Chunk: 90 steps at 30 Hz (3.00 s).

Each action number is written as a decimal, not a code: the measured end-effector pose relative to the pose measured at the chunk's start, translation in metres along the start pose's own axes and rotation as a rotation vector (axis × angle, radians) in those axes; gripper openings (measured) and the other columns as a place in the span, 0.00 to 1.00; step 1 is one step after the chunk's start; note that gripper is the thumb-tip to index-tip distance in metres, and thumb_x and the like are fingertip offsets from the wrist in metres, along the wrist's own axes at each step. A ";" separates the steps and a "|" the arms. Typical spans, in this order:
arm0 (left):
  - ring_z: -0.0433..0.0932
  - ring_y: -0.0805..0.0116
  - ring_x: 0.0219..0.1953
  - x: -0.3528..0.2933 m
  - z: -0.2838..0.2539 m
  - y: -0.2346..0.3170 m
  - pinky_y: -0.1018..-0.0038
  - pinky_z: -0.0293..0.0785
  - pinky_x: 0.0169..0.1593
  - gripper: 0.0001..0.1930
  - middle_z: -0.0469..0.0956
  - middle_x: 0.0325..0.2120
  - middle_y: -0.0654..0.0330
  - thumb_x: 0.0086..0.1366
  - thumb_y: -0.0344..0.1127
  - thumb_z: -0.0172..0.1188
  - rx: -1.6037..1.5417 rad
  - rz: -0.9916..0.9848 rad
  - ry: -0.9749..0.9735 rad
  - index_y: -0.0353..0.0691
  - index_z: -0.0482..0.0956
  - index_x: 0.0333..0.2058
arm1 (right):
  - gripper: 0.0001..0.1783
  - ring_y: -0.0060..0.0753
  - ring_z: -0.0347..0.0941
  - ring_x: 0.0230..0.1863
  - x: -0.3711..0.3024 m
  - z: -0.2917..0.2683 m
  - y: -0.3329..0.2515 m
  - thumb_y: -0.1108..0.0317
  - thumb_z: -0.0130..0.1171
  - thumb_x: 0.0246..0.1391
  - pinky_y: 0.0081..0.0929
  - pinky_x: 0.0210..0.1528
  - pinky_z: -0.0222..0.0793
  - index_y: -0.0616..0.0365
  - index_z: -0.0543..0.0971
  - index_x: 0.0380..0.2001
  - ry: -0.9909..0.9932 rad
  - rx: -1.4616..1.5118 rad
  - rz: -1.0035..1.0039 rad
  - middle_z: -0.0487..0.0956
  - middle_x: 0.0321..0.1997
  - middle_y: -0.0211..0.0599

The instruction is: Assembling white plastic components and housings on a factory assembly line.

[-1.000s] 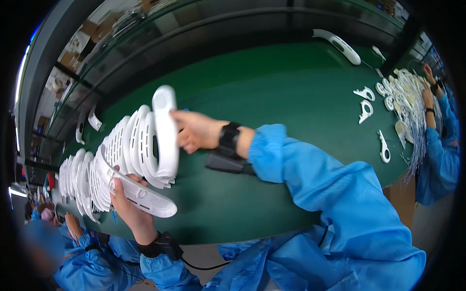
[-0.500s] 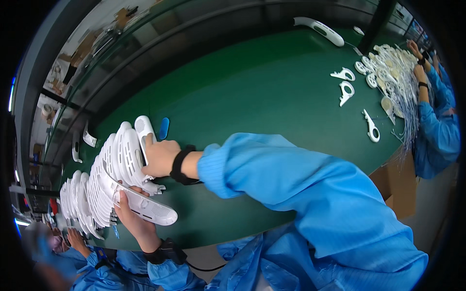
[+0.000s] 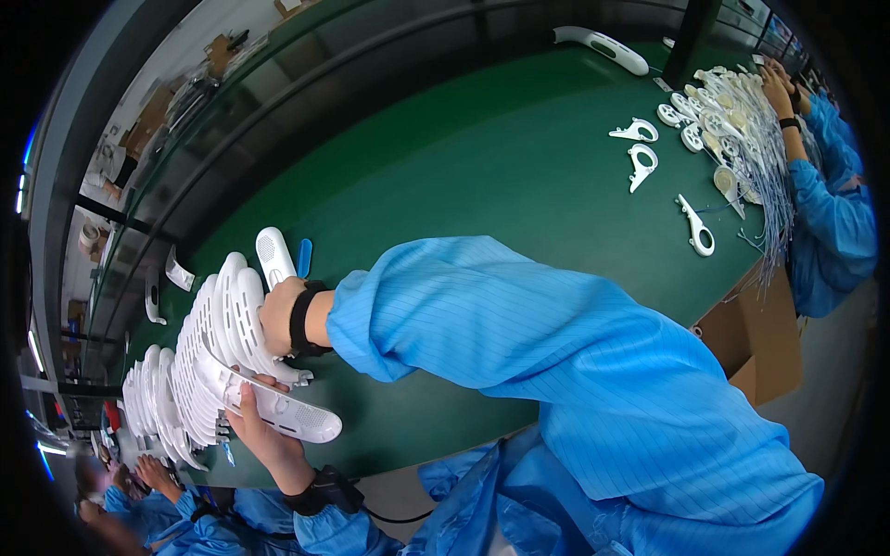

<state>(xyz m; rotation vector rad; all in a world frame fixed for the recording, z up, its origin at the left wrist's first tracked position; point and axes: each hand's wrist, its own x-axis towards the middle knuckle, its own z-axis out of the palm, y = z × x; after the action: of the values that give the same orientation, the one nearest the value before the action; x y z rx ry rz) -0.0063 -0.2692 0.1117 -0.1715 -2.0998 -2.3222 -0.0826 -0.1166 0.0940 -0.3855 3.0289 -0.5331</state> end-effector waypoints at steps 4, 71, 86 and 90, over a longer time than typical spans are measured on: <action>0.75 0.68 0.28 -0.003 -0.005 0.001 0.74 0.72 0.35 0.20 0.77 0.29 0.54 0.67 0.35 0.53 0.033 0.031 0.015 0.31 0.64 0.53 | 0.37 0.42 0.81 0.32 -0.004 -0.020 0.002 0.43 0.63 0.34 0.32 0.34 0.75 0.55 0.76 0.47 -0.209 0.245 0.031 0.82 0.28 0.37; 0.73 0.55 0.31 -0.006 0.214 0.011 0.63 0.63 0.34 0.12 0.74 0.27 0.54 0.49 0.19 0.53 1.271 1.044 -0.905 0.37 0.72 0.35 | 0.13 0.17 0.74 0.37 -0.356 -0.098 0.280 0.69 0.62 0.54 0.14 0.36 0.70 0.65 0.79 0.41 0.402 0.909 0.408 0.80 0.36 0.29; 0.68 0.55 0.42 0.006 0.183 -0.016 0.64 0.62 0.44 0.04 0.74 0.31 0.59 0.47 0.27 0.64 1.101 0.937 -0.931 0.36 0.78 0.23 | 0.12 0.15 0.64 0.20 -0.248 -0.058 0.189 0.61 0.62 0.54 0.21 0.22 0.58 0.62 0.81 0.30 0.004 0.973 0.232 0.74 0.17 0.25; 0.66 0.56 0.35 0.006 0.172 -0.036 0.63 0.66 0.41 0.08 0.69 0.36 0.54 0.48 0.26 0.65 0.919 0.780 -0.822 0.35 0.76 0.28 | 0.14 0.19 0.63 0.17 -0.246 -0.062 0.183 0.60 0.61 0.54 0.24 0.21 0.57 0.62 0.80 0.27 -0.121 0.841 0.176 0.71 0.13 0.27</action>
<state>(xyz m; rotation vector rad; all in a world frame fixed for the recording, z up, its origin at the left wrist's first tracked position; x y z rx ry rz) -0.0023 -0.0948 0.0936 -1.7068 -2.4296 -0.7658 0.1070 0.1318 0.0891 -0.0894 2.3837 -1.5727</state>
